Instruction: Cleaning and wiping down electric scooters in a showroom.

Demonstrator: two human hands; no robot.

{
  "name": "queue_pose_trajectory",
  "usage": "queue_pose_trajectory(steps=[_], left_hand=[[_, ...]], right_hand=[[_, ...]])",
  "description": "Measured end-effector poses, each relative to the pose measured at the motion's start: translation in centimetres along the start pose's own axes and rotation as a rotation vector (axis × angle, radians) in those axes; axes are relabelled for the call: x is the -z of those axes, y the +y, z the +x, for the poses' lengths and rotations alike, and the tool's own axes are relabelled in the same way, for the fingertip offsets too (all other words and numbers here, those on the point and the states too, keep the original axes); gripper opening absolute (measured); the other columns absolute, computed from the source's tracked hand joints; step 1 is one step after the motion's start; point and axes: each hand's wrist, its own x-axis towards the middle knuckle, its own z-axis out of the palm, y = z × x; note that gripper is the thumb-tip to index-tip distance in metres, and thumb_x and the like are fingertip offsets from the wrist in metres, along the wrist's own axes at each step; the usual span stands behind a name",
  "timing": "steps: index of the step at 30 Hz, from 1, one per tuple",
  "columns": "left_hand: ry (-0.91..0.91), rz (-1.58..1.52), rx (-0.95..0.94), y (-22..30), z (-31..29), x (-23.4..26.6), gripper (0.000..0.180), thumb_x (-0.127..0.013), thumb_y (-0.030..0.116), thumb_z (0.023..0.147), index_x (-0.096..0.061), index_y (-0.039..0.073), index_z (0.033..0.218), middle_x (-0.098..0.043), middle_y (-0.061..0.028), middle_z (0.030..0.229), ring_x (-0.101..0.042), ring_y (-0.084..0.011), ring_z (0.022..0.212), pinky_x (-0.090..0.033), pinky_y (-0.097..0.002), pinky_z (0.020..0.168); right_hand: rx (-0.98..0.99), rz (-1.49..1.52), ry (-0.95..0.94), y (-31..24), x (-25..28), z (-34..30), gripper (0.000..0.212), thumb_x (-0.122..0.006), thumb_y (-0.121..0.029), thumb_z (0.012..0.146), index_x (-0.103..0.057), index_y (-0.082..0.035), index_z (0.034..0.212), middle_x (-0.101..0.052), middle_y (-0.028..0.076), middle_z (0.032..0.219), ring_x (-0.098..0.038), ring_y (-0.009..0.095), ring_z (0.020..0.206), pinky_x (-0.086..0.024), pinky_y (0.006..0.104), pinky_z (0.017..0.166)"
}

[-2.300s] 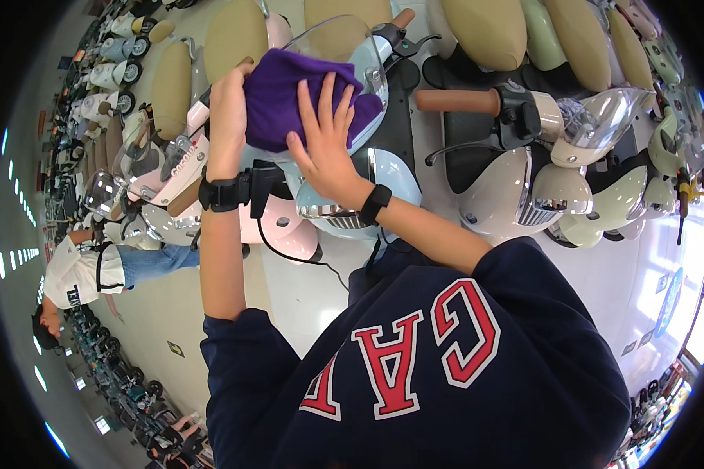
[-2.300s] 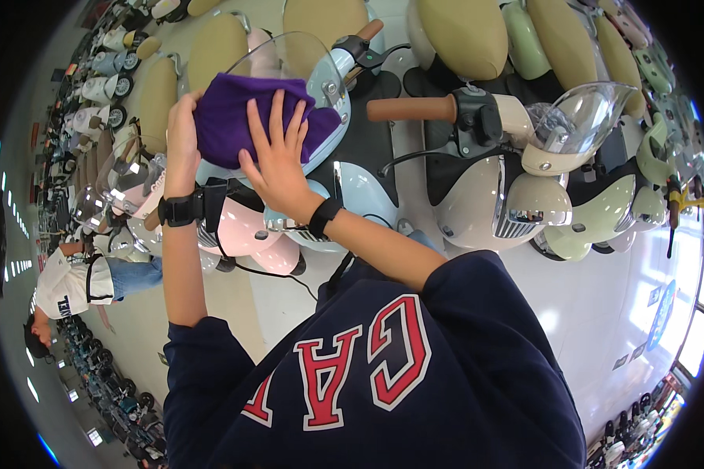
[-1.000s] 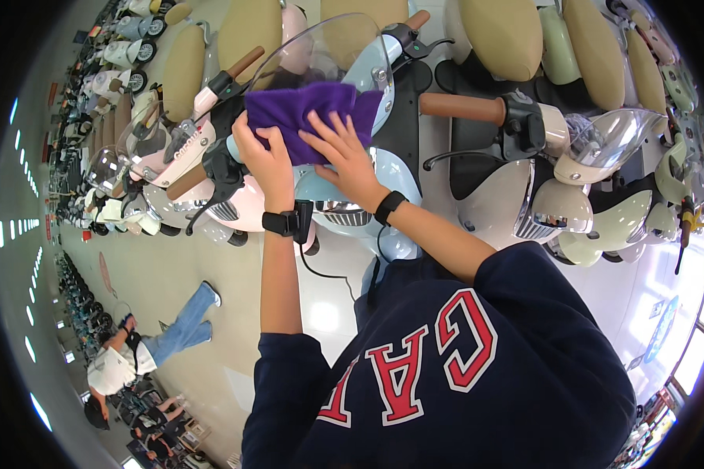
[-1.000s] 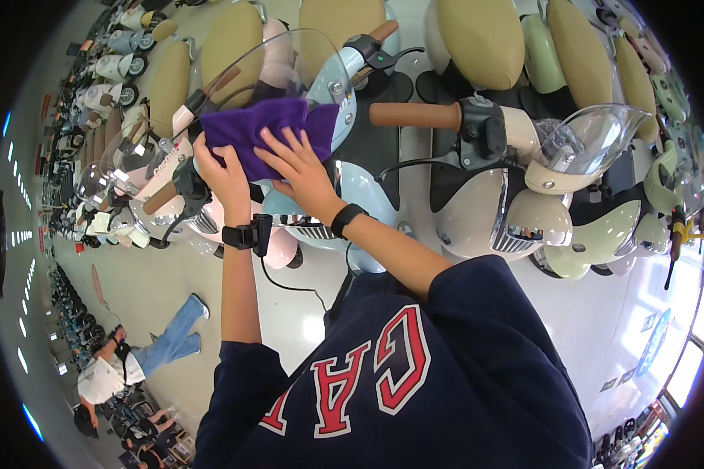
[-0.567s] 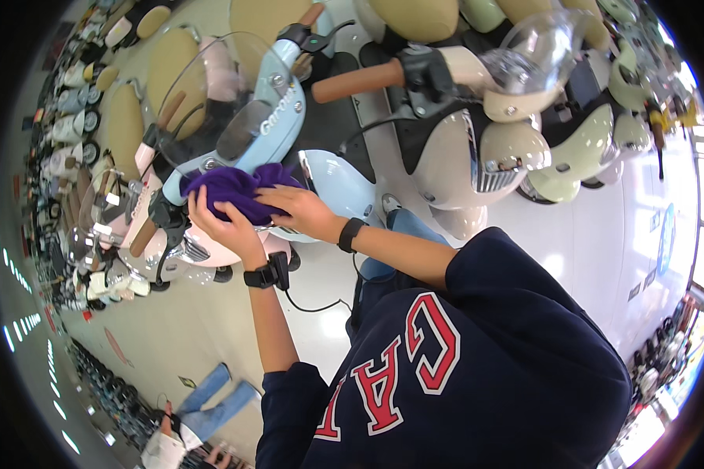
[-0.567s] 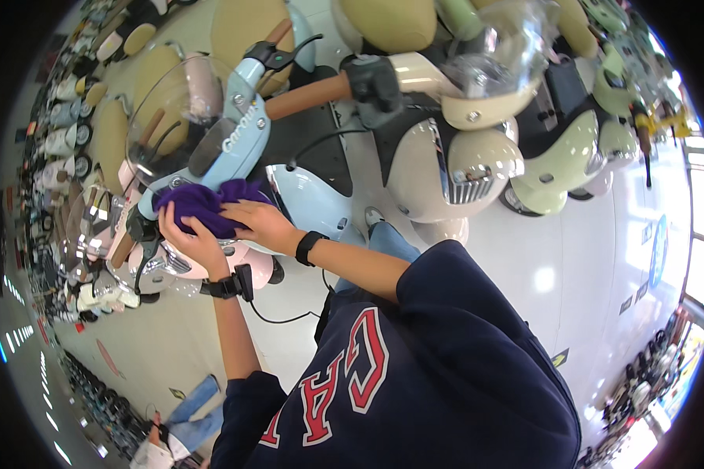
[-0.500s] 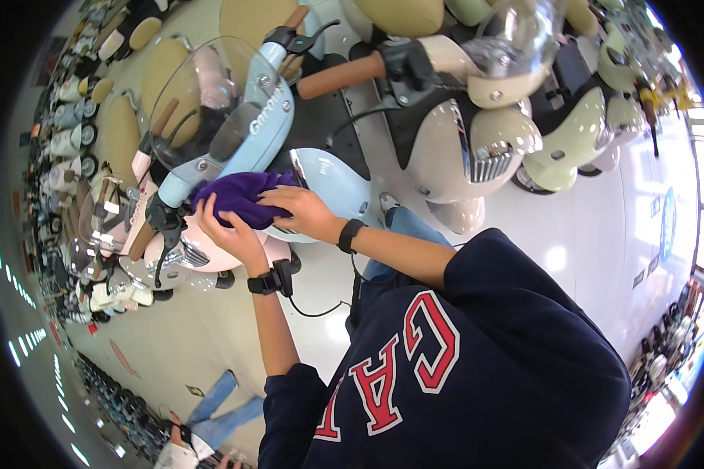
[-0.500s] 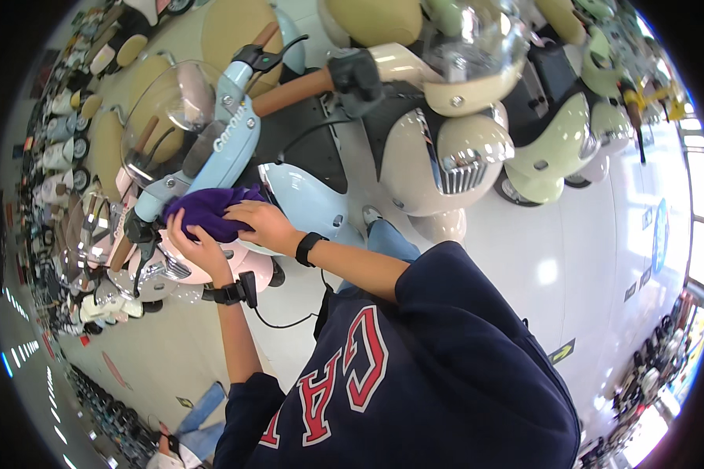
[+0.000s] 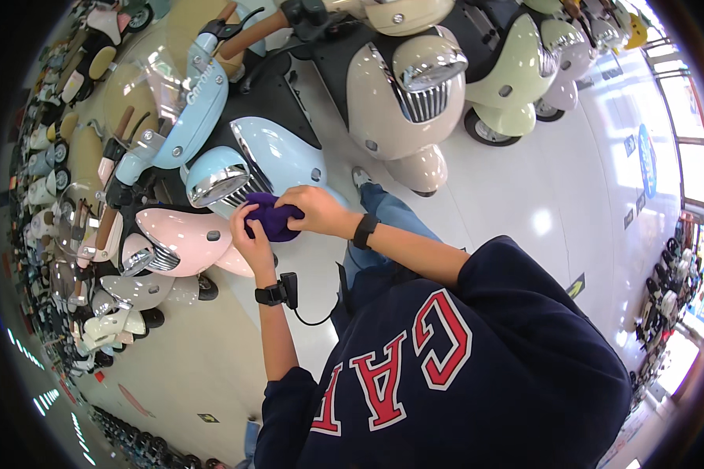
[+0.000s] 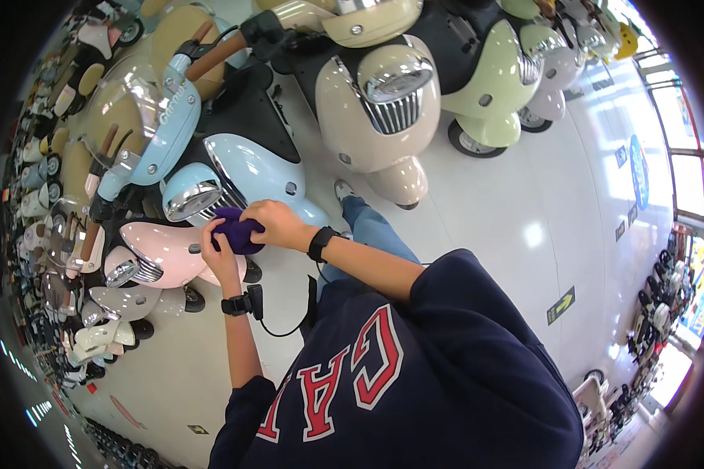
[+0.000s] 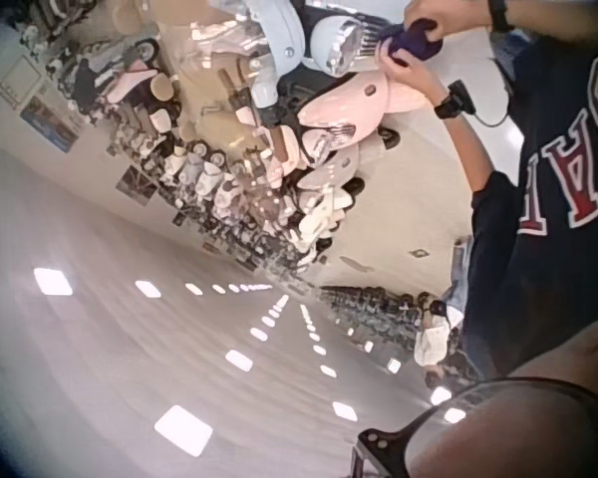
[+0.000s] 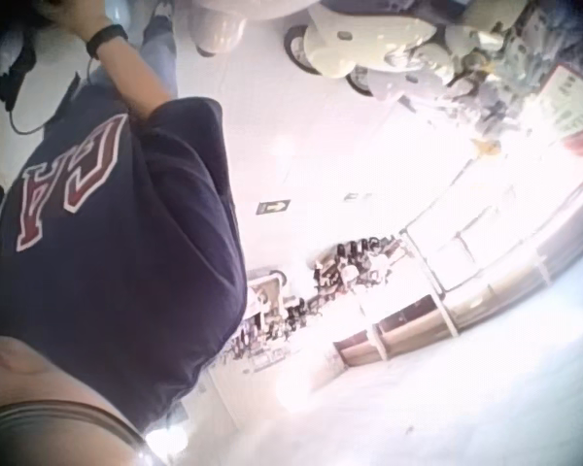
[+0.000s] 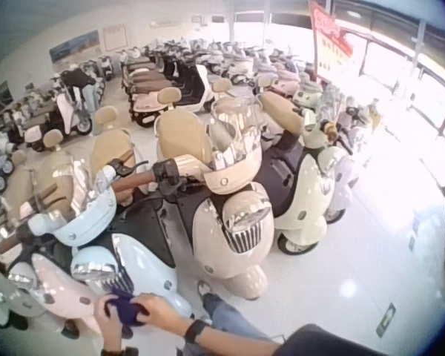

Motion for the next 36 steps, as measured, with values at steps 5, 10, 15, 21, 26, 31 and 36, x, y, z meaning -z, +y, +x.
queue_pose_trajectory(steps=[5,10,15,21,26,31,36], left_hand=[[-0.173,-0.100,0.000,1.2,-1.4,-1.1,0.023,-0.044,-0.001,0.085,-0.062,-0.002,0.098,-0.062,-0.0144,0.107,-0.058,-0.0278,0.105,-0.041,-0.0373,0.097],[-0.198,-0.167,-0.080,6.0,1.0,-1.5,0.021,-0.045,0.002,0.085,-0.063,-0.003,0.096,-0.062,-0.0149,0.105,-0.059,-0.0280,0.102,-0.042,-0.0366,0.096],[-0.176,-0.114,-0.186,12.1,3.4,-1.6,0.022,-0.045,0.002,0.085,-0.063,-0.002,0.096,-0.062,-0.0143,0.106,-0.059,-0.0271,0.102,-0.043,-0.0357,0.095],[-0.102,0.063,-0.347,18.0,7.6,-3.7,0.020,-0.046,0.005,0.089,-0.062,-0.001,0.100,-0.062,-0.0144,0.109,-0.058,-0.0283,0.105,-0.041,-0.0362,0.097],[-0.052,0.219,-0.533,23.4,13.4,-6.8,0.019,-0.048,0.012,0.092,-0.062,0.001,0.098,-0.061,-0.0138,0.103,-0.058,-0.0298,0.103,-0.042,-0.0367,0.095],[0.091,0.260,-0.796,31.0,21.5,-9.6,0.017,-0.053,0.011,0.091,-0.063,0.003,0.101,-0.061,-0.0126,0.108,-0.058,-0.0306,0.106,-0.044,-0.0385,0.094],[0.186,0.052,-1.086,34.0,29.9,-18.3,0.023,-0.056,0.007,0.084,-0.064,0.006,0.106,-0.058,-0.0133,0.109,-0.057,-0.0313,0.098,-0.045,-0.0397,0.088]], right_hand=[[-0.023,-0.058,-0.064,-0.9,3.0,-2.8,0.032,-0.067,-0.013,0.067,-0.067,-0.002,0.097,-0.067,0.014,0.093,-0.063,0.033,0.086,-0.051,0.0408,0.077],[0.053,-0.093,-0.009,-4.3,8.0,-2.9,0.032,-0.068,-0.015,0.065,-0.067,-0.001,0.095,-0.067,0.015,0.092,-0.063,0.033,0.084,-0.051,0.0410,0.076],[0.126,0.001,0.010,-6.4,13.0,-2.8,0.034,-0.068,-0.014,0.067,-0.067,0.001,0.097,-0.067,0.016,0.095,-0.064,0.034,0.084,-0.052,0.0405,0.076],[0.260,0.041,0.061,-6.8,18.8,-1.9,0.034,-0.069,-0.012,0.072,-0.064,0.003,0.102,-0.065,0.019,0.097,-0.063,0.036,0.085,-0.052,0.0410,0.078],[0.338,-0.014,0.226,-6.1,23.3,1.2,0.039,-0.069,-0.010,0.075,-0.059,0.003,0.111,-0.063,0.020,0.104,-0.061,0.038,0.094,-0.051,0.0413,0.085],[0.470,-0.116,0.572,-7.3,29.6,5.9,0.043,-0.067,-0.009,0.074,-0.057,-0.002,0.115,-0.061,0.019,0.102,-0.059,0.038,0.094,-0.049,0.0441,0.083],[0.504,-0.476,0.970,-5.7,35.2,10.2,0.041,-0.064,-0.007,0.074,-0.059,-0.007,0.114,-0.058,0.010,0.108,-0.055,0.033,0.099,-0.045,0.0434,0.087]])
